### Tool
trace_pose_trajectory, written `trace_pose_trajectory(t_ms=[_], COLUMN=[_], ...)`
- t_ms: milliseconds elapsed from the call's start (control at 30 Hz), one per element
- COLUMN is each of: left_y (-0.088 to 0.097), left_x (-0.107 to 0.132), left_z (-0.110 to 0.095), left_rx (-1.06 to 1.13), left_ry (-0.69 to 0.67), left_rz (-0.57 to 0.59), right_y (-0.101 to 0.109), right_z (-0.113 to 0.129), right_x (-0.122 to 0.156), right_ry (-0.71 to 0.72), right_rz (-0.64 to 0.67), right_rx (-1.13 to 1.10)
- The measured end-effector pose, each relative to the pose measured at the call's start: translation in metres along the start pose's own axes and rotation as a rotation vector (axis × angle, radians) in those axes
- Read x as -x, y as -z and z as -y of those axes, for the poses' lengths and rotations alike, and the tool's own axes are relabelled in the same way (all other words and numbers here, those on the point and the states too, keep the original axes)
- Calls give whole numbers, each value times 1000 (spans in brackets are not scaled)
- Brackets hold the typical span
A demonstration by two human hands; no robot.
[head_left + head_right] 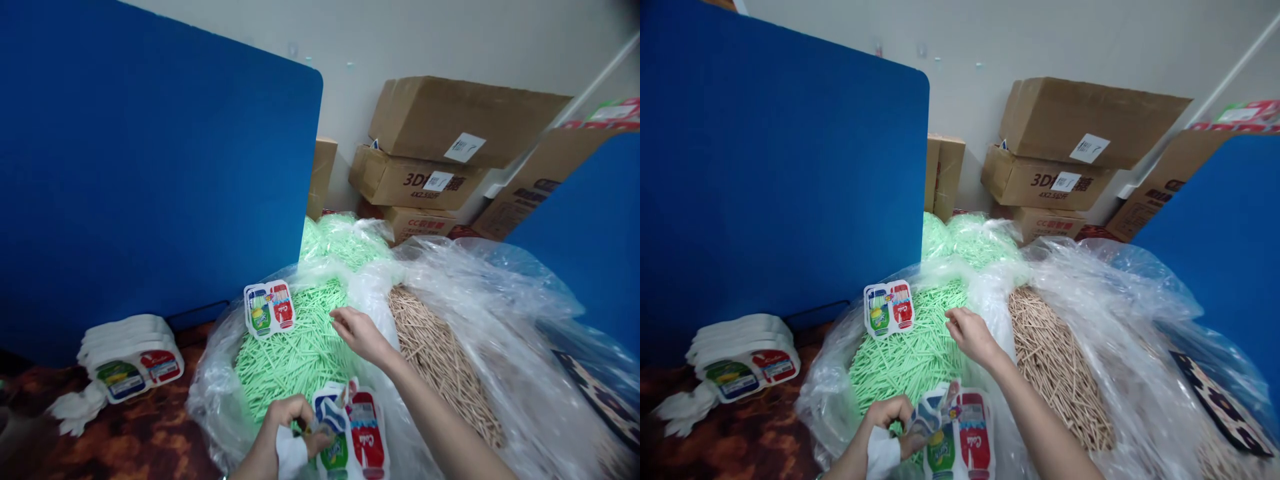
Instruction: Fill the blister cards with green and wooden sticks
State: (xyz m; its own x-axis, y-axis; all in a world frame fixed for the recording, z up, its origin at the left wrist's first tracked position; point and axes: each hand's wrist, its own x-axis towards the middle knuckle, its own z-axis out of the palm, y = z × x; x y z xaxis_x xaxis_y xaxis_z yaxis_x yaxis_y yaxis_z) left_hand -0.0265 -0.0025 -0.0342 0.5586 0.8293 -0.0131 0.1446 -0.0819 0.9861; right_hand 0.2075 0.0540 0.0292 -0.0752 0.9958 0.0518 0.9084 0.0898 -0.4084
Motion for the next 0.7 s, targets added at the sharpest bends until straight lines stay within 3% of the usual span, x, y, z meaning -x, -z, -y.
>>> trace_pose_trajectory(t_ms=[100,233,433,700], left_y=[-4,-4,0,-14], left_x=[-2,-6,-8,-13], left_z=[17,34,40,37], left_rx=[41,111,163,110], left_ry=[-82,-108,-34,-52], left_rz=[7,10,11,-46], right_y=[-26,-49,-57,-71], right_z=[-11,-6,0,-3], right_x=[-31,-46,-44,-46], right_ry=[-76,-167,-185,-181], right_rz=[36,54,75,33], right_rx=[125,253,326,291])
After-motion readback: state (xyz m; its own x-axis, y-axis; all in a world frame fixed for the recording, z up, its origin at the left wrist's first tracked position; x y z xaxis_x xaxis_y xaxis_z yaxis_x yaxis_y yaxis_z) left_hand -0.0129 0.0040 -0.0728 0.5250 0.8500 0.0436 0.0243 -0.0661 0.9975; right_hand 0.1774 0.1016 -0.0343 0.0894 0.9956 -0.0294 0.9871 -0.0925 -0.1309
